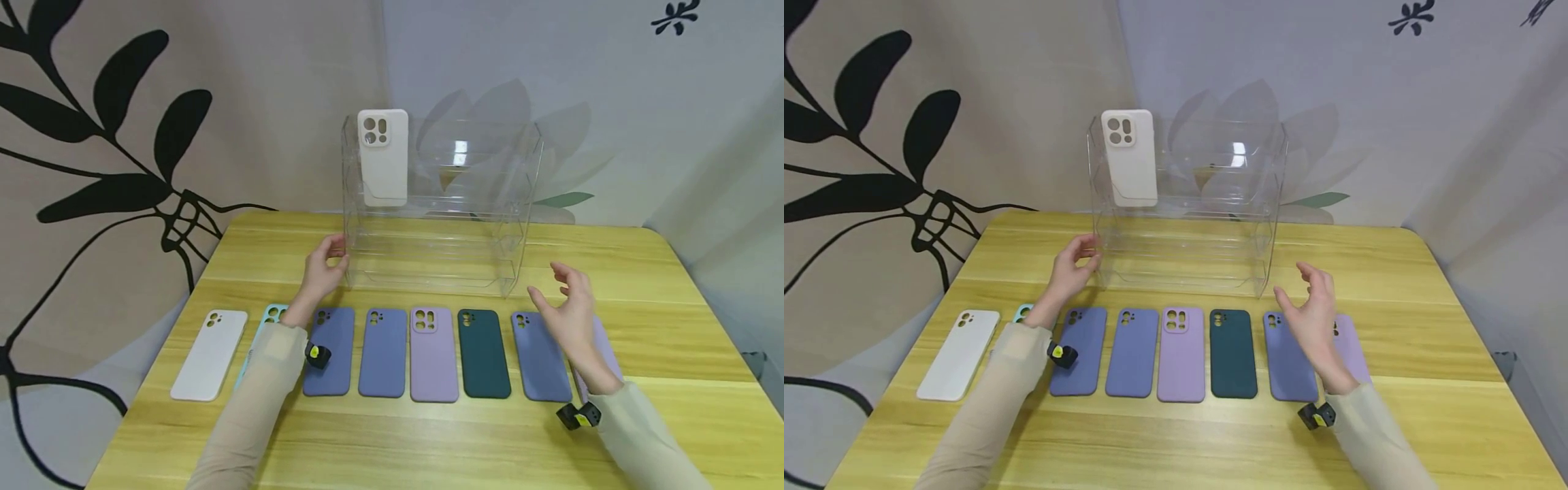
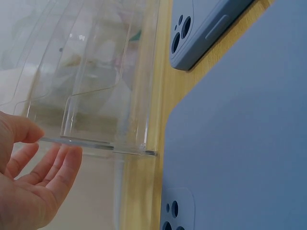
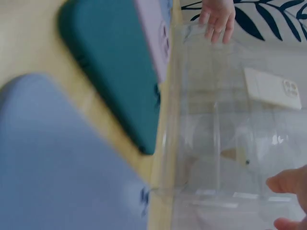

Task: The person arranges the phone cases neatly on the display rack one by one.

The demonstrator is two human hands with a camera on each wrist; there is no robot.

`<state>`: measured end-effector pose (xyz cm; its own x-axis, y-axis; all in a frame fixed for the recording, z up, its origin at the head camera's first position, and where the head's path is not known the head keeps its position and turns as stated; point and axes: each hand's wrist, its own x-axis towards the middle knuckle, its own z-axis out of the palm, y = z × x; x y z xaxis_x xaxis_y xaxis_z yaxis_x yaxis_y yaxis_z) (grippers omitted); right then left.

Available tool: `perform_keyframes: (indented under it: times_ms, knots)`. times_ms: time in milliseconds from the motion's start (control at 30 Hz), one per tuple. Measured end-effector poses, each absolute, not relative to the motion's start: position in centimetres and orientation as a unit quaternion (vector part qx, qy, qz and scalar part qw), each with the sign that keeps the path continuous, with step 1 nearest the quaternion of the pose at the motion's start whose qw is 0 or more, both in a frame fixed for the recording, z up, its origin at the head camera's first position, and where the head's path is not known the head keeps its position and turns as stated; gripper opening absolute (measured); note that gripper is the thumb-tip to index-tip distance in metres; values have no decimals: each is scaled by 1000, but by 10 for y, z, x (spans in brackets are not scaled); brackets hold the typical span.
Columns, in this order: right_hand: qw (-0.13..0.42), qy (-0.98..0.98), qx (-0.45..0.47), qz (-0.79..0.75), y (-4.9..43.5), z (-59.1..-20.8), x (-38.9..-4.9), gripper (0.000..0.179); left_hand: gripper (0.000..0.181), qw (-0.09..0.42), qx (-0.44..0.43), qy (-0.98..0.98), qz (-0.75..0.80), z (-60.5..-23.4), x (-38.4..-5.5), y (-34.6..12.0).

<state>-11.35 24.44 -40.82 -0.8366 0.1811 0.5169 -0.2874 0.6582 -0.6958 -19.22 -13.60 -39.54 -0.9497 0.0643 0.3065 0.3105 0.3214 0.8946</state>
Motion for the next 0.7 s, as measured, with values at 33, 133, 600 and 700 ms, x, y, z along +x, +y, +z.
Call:
perform_keyframes:
  times_ms: [33, 133, 600, 700]
  knots:
    - [280, -866, 25, 413, 248, -410, -112, 49, 35, 105, -115, -805, -572, -396, -193, -136]
    - [267, -872, 4, 410, 258, -413, -106, 50, 35, 104, -113, -806, -571, -405, -198, -138]
    - [116, -914, -116, 372, 300, -429, -81, 58, 34, 111, -122, -804, -571, -404, -197, -138]
    - [106, -922, -117, 355, 304, -433, -78, 59, 35, 112, -120, -805, -570, -417, -206, -141]
